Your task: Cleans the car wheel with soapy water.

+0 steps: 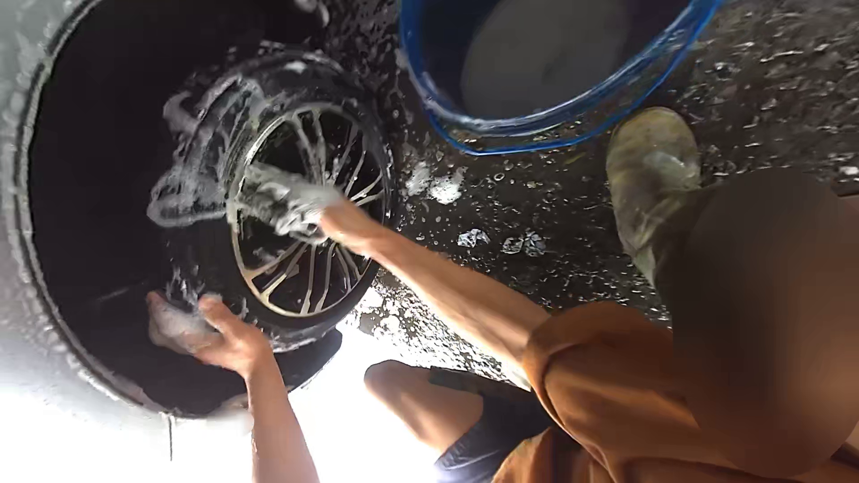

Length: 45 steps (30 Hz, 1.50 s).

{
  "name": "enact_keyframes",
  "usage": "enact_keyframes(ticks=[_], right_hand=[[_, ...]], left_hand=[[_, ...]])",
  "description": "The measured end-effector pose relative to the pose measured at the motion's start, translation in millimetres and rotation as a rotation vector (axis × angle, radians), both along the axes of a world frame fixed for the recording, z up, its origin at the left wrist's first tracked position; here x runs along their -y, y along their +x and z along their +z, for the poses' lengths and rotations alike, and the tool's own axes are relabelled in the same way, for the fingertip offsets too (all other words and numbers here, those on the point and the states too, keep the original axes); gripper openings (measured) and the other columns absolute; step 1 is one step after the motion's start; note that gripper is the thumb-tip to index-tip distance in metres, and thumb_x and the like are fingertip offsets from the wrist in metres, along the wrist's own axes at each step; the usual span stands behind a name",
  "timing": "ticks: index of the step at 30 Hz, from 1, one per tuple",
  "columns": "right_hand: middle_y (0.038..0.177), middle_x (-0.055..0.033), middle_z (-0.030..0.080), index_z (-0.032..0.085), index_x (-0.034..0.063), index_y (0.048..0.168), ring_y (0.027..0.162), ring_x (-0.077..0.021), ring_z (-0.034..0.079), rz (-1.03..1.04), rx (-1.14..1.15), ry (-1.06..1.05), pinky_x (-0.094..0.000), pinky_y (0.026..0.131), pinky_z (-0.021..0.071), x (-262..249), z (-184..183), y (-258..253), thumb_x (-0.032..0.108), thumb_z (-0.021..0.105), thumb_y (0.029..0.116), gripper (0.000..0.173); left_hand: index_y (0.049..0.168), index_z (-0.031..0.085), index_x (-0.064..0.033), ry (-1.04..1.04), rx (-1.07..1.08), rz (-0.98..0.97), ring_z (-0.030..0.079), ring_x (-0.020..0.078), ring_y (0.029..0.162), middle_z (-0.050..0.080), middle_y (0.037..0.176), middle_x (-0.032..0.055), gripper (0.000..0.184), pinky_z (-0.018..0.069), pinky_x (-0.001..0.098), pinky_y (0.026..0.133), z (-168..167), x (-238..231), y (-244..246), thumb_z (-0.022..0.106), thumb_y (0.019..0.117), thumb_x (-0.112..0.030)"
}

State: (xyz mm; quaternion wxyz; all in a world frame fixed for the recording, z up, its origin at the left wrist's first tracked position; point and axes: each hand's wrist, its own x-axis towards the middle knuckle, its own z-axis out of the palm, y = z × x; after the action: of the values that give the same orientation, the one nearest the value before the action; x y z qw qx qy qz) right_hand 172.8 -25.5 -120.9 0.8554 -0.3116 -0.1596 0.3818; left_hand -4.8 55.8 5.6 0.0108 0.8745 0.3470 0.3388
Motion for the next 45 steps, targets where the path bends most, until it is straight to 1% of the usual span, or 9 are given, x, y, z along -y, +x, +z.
enact_keyframes(ticks=[5,9,14,21,28,32,37,41,45], right_hand=[[0.100,-0.0096,0.067,0.060,-0.0036,0.116,0.090,-0.0121,0.066,-0.298,-0.183,-0.213,-0.0329,0.079,0.0585,21,11,12,-0.001,0.054,0.0959,0.021],[0.129,-0.0269,0.062,0.065,-0.0075,0.125,0.125,-0.0320,0.058,-0.626,0.503,-0.345,-0.0457,0.109,0.0468,-26,-14,-10,0.011,0.077,0.0817,0.049],[0.132,-0.0262,0.059,0.070,0.0122,0.126,0.124,-0.0444,0.055,-0.427,0.890,-0.822,-0.0598,0.100,0.0473,-38,-68,-38,0.027,0.078,0.0822,0.047],[0.126,-0.0198,0.065,0.068,-0.0002,0.120,0.121,-0.0280,0.061,-0.245,0.505,-0.594,-0.0462,0.106,0.0505,10,-77,-69,0.010,0.065,0.0909,0.031],[0.114,-0.0231,0.065,0.071,0.0025,0.116,0.111,-0.0355,0.061,-0.661,0.502,-0.418,-0.0474,0.097,0.0521,-42,53,-28,0.016,0.083,0.0772,0.043],[0.125,-0.0276,0.062,0.067,-0.0016,0.117,0.122,-0.0403,0.058,-0.474,0.587,-0.535,-0.0529,0.106,0.0483,-42,-20,-55,0.025,0.081,0.0801,0.047],[0.113,-0.0213,0.069,0.077,0.0091,0.110,0.111,-0.0359,0.064,-0.741,0.694,-0.507,-0.0477,0.095,0.0545,-42,35,-37,0.023,0.081,0.0791,0.034],[0.127,-0.0213,0.066,0.072,0.0185,0.129,0.120,-0.0348,0.062,-0.640,0.805,-0.592,-0.0479,0.101,0.0524,-36,-23,-52,0.030,0.080,0.0852,0.046],[0.132,-0.0236,0.060,0.069,0.0018,0.125,0.126,-0.0324,0.059,-0.420,0.560,-0.684,-0.0461,0.106,0.0512,-8,-56,-64,0.016,0.080,0.0786,0.050]], left_hand=[[0.154,0.036,0.0051,0.025,0.009,-0.032,0.034,0.0253,0.150,0.038,0.159,0.0203,0.078,0.0274,0.0392,0.125,-8,-11,-13,0.054,0.1024,-0.052],[0.149,0.045,0.0076,0.025,0.036,-0.015,0.037,0.0292,0.148,0.041,0.157,0.0238,0.076,0.0290,0.0415,0.124,-10,-12,-11,0.059,0.1004,-0.049],[0.154,0.040,0.0003,0.012,-0.004,0.015,0.034,0.0229,0.151,0.039,0.161,0.0141,0.073,0.0281,0.0403,0.125,-13,-14,-18,0.056,0.1021,-0.049],[0.153,0.043,-0.0023,0.030,-0.008,0.054,0.037,0.0239,0.149,0.042,0.159,0.0145,0.074,0.0294,0.0419,0.124,-12,-6,-11,0.053,0.1012,-0.054],[0.152,0.041,0.0029,0.028,0.003,0.022,0.037,0.0251,0.149,0.041,0.158,0.0182,0.075,0.0300,0.0410,0.123,-11,-5,-12,0.054,0.1019,-0.051],[0.152,0.041,0.0017,0.047,0.002,0.042,0.038,0.0246,0.148,0.042,0.158,0.0180,0.078,0.0301,0.0412,0.123,-11,-5,-9,0.052,0.1009,-0.056],[0.151,0.043,0.0028,0.084,-0.002,0.030,0.038,0.0251,0.148,0.043,0.156,0.0187,0.075,0.0299,0.0406,0.123,-14,-11,-15,0.053,0.1015,-0.053],[0.153,0.040,0.0004,0.050,0.002,0.024,0.036,0.0231,0.149,0.040,0.160,0.0153,0.072,0.0291,0.0408,0.124,-14,-12,-17,0.054,0.1024,-0.049],[0.154,0.041,-0.0013,0.038,-0.004,0.048,0.035,0.0223,0.150,0.040,0.160,0.0136,0.072,0.0291,0.0409,0.125,-13,-10,-19,0.054,0.1022,-0.051]])
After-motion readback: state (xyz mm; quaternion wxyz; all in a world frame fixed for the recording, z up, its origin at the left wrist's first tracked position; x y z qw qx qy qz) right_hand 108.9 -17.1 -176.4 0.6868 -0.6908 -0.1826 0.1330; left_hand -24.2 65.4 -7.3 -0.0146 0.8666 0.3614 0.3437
